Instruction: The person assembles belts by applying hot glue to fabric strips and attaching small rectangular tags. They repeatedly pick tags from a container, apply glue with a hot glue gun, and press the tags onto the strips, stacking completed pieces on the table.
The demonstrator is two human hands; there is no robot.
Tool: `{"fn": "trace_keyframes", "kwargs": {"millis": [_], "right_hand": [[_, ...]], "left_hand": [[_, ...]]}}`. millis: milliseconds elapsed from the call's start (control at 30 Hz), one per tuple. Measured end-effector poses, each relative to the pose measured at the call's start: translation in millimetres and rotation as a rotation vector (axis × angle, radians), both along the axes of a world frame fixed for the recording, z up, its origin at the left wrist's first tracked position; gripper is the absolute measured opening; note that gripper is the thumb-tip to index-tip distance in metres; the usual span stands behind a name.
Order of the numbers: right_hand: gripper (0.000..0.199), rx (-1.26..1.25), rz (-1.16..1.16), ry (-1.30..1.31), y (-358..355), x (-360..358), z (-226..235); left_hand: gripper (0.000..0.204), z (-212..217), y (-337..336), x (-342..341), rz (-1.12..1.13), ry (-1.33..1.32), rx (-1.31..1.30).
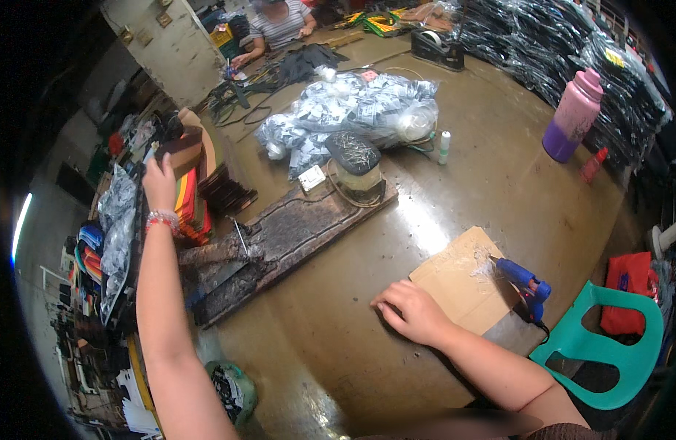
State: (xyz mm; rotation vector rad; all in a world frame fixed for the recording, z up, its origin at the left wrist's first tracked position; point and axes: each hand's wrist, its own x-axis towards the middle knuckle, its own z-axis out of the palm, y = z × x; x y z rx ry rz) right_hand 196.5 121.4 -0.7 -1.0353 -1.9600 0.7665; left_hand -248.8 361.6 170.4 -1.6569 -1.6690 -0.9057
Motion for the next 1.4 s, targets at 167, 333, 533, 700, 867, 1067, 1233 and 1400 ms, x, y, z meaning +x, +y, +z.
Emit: {"fn": "trace_keyframes", "kwargs": {"millis": [167, 333, 533, 700, 867, 1067, 1233, 1400], "right_hand": [[0.008, -0.006, -0.008, 0.001, -1, 0, 0], [0.011, -0.02, -0.019, -0.022, -5, -1, -3], [0.052, 0.14, -0.079, 0.217, -23, -23, 83], [0.073, 0.386, 0.342, 0.3, -58, -27, 197], [0.061, -0.345, 0.893, 0.196, -115, -28, 188], [0.045, -0.359, 0.656, -0.279, -128, 27, 129], [0.033, 0.518, 0.136, -0.407, -135, 44, 65], [0.05, 0.257, 0.251, -0.601, -161, 48, 26]], "left_hand": [[0.051, 69, -24, -31, 0.154, -0.079, 0.221], [0.052, 148, -111, -9, 0.0, -0.143, 0.281], [0.052, 192, -270, 95, -0.42, -0.133, -0.251], [0.033, 164, -364, 167, -0.645, -0.142, -0.619], [0.028, 114, -420, 180, -0.757, -0.53, -0.746], [0.026, 46, -473, 129, -0.499, -0.493, -0.56], [0.015, -62, -493, 111, -0.716, 0.257, -0.401], [0.034, -124, -523, 128, -0.716, -0.043, -0.768]]}}
